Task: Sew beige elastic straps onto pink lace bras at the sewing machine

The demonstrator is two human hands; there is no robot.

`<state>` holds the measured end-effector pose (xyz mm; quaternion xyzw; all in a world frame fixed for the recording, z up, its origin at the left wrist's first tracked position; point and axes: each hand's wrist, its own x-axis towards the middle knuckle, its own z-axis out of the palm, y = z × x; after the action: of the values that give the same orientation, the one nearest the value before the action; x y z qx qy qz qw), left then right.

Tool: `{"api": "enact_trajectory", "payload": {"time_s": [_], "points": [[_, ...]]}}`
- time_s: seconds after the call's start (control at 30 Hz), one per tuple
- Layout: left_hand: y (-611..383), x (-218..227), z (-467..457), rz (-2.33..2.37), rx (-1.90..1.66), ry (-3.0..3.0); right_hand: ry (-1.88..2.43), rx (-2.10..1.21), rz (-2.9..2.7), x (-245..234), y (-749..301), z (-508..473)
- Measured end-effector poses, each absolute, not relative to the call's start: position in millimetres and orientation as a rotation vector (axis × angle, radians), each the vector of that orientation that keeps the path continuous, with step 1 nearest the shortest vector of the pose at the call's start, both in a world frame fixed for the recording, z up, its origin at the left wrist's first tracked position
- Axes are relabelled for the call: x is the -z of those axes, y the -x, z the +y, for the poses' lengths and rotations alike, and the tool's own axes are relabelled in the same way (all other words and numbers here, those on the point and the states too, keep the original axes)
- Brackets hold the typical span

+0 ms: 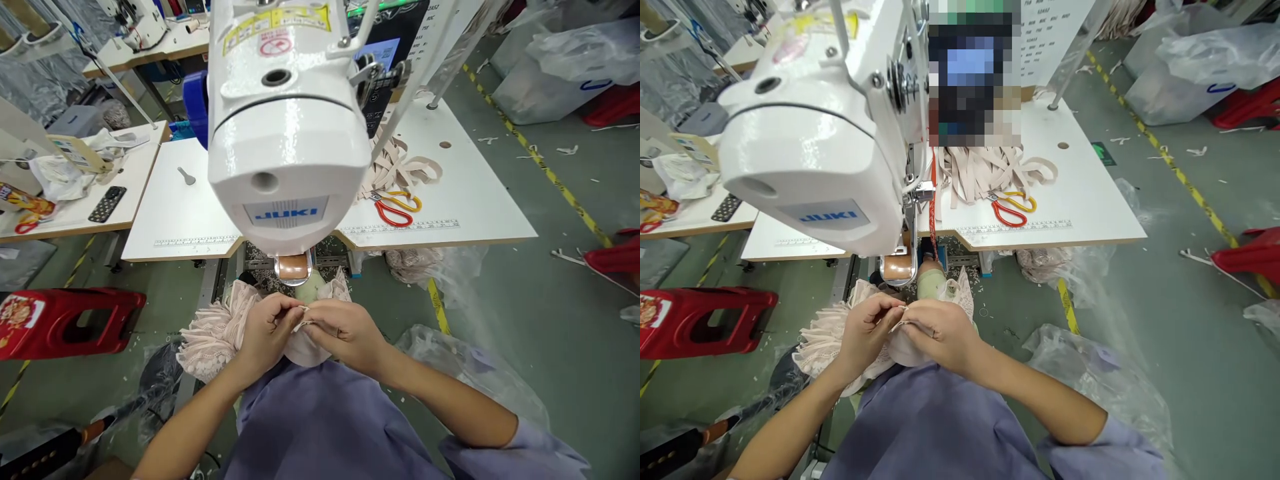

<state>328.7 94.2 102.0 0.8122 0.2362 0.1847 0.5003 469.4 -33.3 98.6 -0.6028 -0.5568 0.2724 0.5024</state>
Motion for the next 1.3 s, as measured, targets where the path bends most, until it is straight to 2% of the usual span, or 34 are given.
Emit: {"api": "enact_trajectory", "payload": {"time_s": [0.37, 0.57, 0.67, 1.07, 1.2, 1.3], "points": [[-328.4, -99.3, 95.9, 0.434, -0.597, -2.056, 1.493, -0.677, -1.18, -100.1, -472.6, -30.2], [-326.8, -113.4, 95.4, 0.306, -0.733, -2.317, 1.749, -0.439, -1.315, -111.9, -493.9, -25.4], [-326.5, -122.9, 96.0, 0.175, -0.752, -2.394, 1.719, -0.532, -1.393, -118.9, -499.9, -22.5], [-329.4, -126.8, 104.0, 0.166, -0.675, -2.405, 1.61, -1.079, -1.303, -134.0, -510.9, -23.2], [-331.8, -130.7, 107.0, 0.201, -0.592, -2.426, 1.588, -1.066, -1.349, -134.3, -511.9, -23.0], [-334.9, -133.5, 112.0, 0.273, -0.388, -2.452, 1.601, -0.974, -1.409, -131.6, -512.1, -22.9]]}}
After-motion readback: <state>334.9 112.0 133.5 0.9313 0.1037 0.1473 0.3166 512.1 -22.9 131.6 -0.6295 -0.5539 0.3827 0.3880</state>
